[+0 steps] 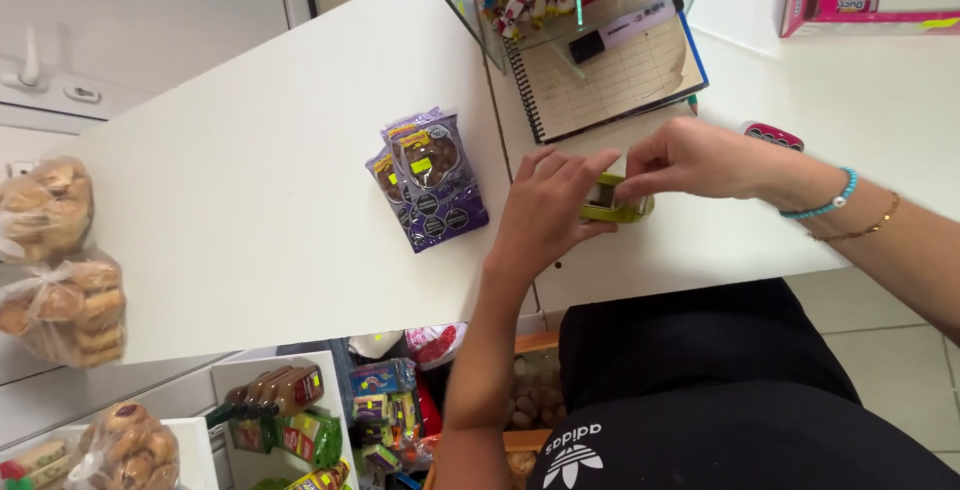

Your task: Labeling and taping small candy packets at a store counter and organizing them into a display box.

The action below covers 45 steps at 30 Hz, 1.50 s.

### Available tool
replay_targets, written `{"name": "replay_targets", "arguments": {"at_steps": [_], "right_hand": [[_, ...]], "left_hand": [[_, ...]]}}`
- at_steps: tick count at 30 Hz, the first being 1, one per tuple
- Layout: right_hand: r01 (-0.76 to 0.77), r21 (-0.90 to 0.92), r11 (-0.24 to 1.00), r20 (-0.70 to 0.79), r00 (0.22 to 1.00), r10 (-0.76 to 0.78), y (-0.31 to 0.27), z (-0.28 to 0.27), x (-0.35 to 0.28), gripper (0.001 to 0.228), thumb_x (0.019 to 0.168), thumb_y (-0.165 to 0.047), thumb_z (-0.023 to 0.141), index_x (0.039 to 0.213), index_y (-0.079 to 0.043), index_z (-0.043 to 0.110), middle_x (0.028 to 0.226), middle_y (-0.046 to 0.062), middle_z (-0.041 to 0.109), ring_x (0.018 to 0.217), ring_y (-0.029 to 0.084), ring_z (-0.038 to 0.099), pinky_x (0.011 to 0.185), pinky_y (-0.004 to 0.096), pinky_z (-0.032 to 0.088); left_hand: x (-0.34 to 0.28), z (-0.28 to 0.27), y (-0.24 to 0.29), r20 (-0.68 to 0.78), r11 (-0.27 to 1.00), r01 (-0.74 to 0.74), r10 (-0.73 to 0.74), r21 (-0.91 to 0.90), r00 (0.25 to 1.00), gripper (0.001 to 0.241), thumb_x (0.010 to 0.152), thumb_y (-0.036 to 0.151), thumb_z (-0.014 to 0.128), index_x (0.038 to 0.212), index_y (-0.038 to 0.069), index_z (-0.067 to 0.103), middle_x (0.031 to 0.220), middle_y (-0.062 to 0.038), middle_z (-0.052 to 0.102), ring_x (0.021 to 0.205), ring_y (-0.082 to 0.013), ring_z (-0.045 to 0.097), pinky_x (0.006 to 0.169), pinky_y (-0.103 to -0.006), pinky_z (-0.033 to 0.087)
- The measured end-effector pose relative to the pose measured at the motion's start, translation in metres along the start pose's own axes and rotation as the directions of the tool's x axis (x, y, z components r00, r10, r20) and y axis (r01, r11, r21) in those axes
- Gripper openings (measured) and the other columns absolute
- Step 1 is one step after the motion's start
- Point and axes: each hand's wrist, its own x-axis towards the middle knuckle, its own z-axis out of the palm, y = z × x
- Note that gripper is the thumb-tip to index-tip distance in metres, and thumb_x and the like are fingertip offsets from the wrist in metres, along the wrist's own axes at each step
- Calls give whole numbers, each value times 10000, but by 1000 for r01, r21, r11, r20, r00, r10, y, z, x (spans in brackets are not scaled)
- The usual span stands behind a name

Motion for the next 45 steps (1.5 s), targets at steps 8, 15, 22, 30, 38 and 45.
{"name": "replay_targets", "arguments": {"at_steps": [8,15,22,30,38,45], "right_hand": [[19,54,998,-5,1000,-19,48,1,-13,244,930,-215,722,1036,-40,855,899,145,832,852,221,760,876,381,606],[136,369,919,-130,987,-94,75,28,-20,202,965,-145,675,1045,-9,801,934,124,805,894,187,722,917,388,592],[256,444,859,-287,948,-134,86,59,-27,178,983,-192,678,956,-45,776,840,55,782,838,144,745,857,344,599],[458,559,691,-563,822,-89,122,58,-98,193,973,-96,640,1084,-5,769,1052,171,756,1008,256,724,873,422,631],[722,165,671,-986,114,121,178,-73,-199,935,1070,46,627,1761,-233,62,1380,213,723,1149,319,773,1047,372,646],[-94,-378,921,-904,252,-346,207,-167,-141,228,918,-273,781,1103,-148,740,1057,104,733,1048,313,705,953,433,541]], "left_hand": [[4,-9,2,2,980,-161,162,119,987,712,670,482,900,1301,318,614,1168,-20,633,1095,-246,632,1102,-493,456],[7,-18,13,38,951,-268,265,155,963,768,709,407,905,1375,450,527,1335,-54,567,1263,-315,568,1113,-560,435],[12,-17,14,37,944,-305,302,130,952,698,762,366,872,1378,469,559,1320,0,597,1261,-269,547,1117,-576,397],[38,-49,56,148,982,-153,168,-107,975,578,796,423,844,1335,322,661,1392,-71,587,1404,-375,469,1149,-590,292],[219,74,178,7,868,-69,83,-492,997,147,1020,218,625,1138,136,656,1078,-73,676,980,-312,638,888,-424,483],[324,183,193,282,930,309,-248,-197,927,293,865,443,657,864,178,782,754,-131,736,814,-440,725,690,-579,546]]}}
